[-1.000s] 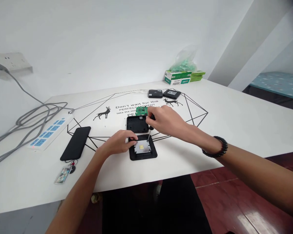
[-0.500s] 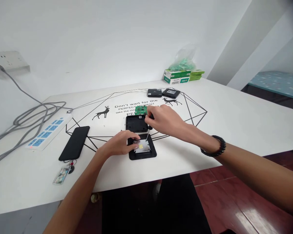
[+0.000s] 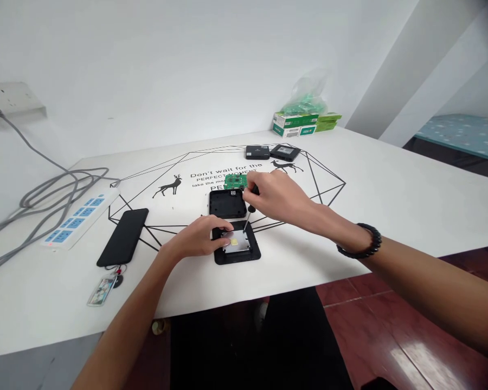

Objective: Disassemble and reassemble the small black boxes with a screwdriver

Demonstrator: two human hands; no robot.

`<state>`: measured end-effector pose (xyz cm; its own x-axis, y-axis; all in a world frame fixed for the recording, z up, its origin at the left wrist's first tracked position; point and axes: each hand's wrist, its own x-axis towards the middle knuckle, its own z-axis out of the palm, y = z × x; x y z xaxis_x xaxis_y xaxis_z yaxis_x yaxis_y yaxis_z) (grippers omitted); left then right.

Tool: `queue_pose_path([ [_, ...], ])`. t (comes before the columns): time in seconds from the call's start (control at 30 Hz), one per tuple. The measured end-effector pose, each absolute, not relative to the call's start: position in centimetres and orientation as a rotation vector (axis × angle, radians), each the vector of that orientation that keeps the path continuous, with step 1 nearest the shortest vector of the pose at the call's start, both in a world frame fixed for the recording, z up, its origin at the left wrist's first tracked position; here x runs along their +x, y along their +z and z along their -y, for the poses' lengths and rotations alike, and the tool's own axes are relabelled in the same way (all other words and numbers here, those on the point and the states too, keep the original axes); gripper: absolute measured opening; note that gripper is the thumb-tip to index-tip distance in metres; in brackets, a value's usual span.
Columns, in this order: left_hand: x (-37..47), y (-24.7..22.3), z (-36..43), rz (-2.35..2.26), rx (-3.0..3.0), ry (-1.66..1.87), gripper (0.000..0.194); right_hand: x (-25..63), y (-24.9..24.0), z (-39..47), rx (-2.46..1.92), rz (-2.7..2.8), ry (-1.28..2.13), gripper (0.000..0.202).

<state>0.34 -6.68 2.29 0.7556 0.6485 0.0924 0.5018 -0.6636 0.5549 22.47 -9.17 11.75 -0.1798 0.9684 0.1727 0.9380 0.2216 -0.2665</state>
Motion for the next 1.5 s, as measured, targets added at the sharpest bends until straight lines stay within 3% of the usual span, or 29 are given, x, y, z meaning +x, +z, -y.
queue_pose_path([
  [0.37,0.2,2.1,6.6,-0.849,2.460,0.399,0.021,22.4,11.5,9.7,-1.765,2.248,0.068,0.012],
  [0.57,0.3,2.1,6.7,-0.829,2.485,0.403,0.018,22.5,12.1,9.9,-1.841,2.356,-0.023,0.031],
  [0.77,0.9,1.3,7.0,-0.803,2.502,0.536,0.024,23.4,13.3,9.4,-1.479,2.571,0.385,0.006],
  [0.87,1.4,0.7,7.1,-0.792,2.518,0.565,0.026,23.6,13.7,9.4,-1.464,2.598,0.386,0.007],
  [0.97,1.9,0.4,7.2,-0.801,2.532,0.550,0.028,23.7,13.8,9.5,-1.597,2.579,0.310,0.022],
  [1.07,2.2,0.3,7.4,-0.795,2.533,0.552,0.028,24.2,13.5,9.4,-1.479,2.583,0.466,0.007],
  [1.13,2.4,0.4,7.5,-0.786,2.540,0.558,0.027,24.4,13.4,9.2,-1.370,2.597,0.546,0.021],
  [1.3,3.2,0.6,8.0,-0.797,2.600,0.538,0.024,23.8,13.6,9.0,-1.528,2.591,0.350,0.023],
  [1.5,3.5,0.7,8.1,-0.805,2.612,0.517,0.023,23.7,13.8,8.4,-1.452,2.631,0.470,0.006],
])
